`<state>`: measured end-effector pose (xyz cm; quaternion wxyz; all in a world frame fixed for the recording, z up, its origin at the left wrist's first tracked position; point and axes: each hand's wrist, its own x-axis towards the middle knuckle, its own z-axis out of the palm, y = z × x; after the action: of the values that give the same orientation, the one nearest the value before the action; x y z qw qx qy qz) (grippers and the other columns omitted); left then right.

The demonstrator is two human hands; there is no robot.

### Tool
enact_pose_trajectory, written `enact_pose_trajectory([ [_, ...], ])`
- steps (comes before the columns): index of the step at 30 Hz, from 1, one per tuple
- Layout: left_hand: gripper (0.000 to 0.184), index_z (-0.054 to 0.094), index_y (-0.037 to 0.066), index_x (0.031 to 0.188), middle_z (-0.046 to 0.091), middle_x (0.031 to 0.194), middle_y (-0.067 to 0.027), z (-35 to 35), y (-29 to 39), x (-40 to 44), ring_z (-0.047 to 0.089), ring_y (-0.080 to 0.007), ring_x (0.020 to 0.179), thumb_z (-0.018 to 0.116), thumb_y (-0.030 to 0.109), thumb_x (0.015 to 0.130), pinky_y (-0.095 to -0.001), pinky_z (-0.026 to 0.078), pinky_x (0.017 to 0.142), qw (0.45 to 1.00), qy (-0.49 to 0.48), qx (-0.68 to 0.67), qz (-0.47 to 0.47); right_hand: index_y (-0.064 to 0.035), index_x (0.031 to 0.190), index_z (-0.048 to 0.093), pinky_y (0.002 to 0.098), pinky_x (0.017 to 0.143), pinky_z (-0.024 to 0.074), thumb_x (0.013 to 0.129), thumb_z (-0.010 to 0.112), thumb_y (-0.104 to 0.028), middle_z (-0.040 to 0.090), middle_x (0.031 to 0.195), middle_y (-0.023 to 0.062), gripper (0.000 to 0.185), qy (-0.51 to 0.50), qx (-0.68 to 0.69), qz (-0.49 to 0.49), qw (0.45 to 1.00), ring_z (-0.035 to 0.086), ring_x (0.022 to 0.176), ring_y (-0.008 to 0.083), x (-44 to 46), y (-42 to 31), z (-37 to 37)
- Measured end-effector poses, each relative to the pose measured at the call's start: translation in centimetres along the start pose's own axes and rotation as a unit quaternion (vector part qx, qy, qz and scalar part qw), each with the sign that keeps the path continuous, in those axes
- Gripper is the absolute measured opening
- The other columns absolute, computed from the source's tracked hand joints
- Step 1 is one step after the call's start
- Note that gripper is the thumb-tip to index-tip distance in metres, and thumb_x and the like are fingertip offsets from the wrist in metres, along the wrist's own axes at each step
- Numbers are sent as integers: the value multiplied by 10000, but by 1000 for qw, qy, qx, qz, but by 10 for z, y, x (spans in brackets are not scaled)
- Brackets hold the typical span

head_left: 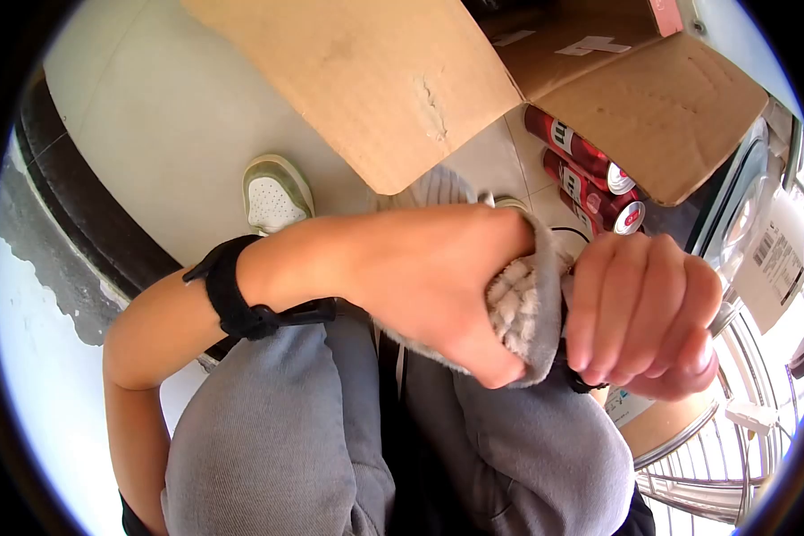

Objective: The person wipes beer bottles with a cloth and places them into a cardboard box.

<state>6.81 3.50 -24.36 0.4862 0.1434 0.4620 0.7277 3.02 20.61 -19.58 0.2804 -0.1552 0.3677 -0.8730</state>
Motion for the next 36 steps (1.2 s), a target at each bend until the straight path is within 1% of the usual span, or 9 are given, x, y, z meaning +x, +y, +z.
enact_pose_trajectory([
  [4,504,616,-37,1092,714,890,-85,0,-7,-4,659,-135,802,841,177,696,-269,525,725,995,-5,-103,-2,-112,635,468,272,509,550,900,555,-65,530,509,23,283,114,119,-58,985,542,423,131,-6,-10,-4],
  [10,575,609,-32,1034,677,956,-128,-12,1,-13,647,-222,850,836,332,651,-334,529,769,996,6,-66,-58,-139,631,439,282,583,531,886,580,-78,507,520,10,298,189,140,-166,958,531,444,141,-8,-19,-6],
  [13,521,609,-7,996,672,907,-109,-4,-21,-11,644,-212,804,841,296,642,-329,526,752,987,70,-13,145,-144,732,462,308,747,512,862,641,-184,537,700,25,224,204,71,-155,964,575,682,149,-3,-10,-3],
  [15,465,613,4,969,663,901,-96,3,-22,-19,637,-201,808,838,256,648,-320,516,753,986,105,-35,122,-135,917,521,401,924,474,808,732,-345,566,891,24,316,271,15,-189,944,576,944,175,3,11,5],
  [19,486,621,-10,1011,653,900,-89,10,-9,-24,628,-206,840,848,237,659,-302,489,780,973,146,-92,154,-89,1179,430,494,1057,362,684,858,-450,577,1062,135,748,24,-41,13,999,602,1016,302,-18,12,-13],
  [23,429,627,4,1007,650,891,-103,21,-5,-22,637,-259,807,817,221,690,-344,502,744,944,200,-77,252,-76,1254,403,567,1155,227,577,939,-454,569,1146,178,943,23,-142,7,990,561,1157,371,-15,19,2],
  [30,593,512,-13,1278,571,1199,-196,23,-2,-26,573,-380,1053,741,289,823,-416,473,900,945,150,74,282,-54,1126,502,590,1182,139,573,897,-515,567,1138,201,820,25,-222,37,974,549,1186,401,-12,19,3],
  [34,624,491,-5,1324,517,1297,-206,24,-12,-33,545,-391,1136,714,357,867,-419,473,939,908,175,239,297,2,1095,531,540,1080,328,641,855,-374,547,1151,204,673,-11,-231,-18,973,559,1133,375,-14,20,-4],
  [36,637,487,3,1338,513,1323,-196,21,-9,-34,532,-379,1187,718,360,863,-411,473,956,921,155,277,227,12,1098,529,539,1092,324,656,847,-340,553,1138,201,649,-13,-228,-51,972,556,1156,375,-14,17,-2],
])
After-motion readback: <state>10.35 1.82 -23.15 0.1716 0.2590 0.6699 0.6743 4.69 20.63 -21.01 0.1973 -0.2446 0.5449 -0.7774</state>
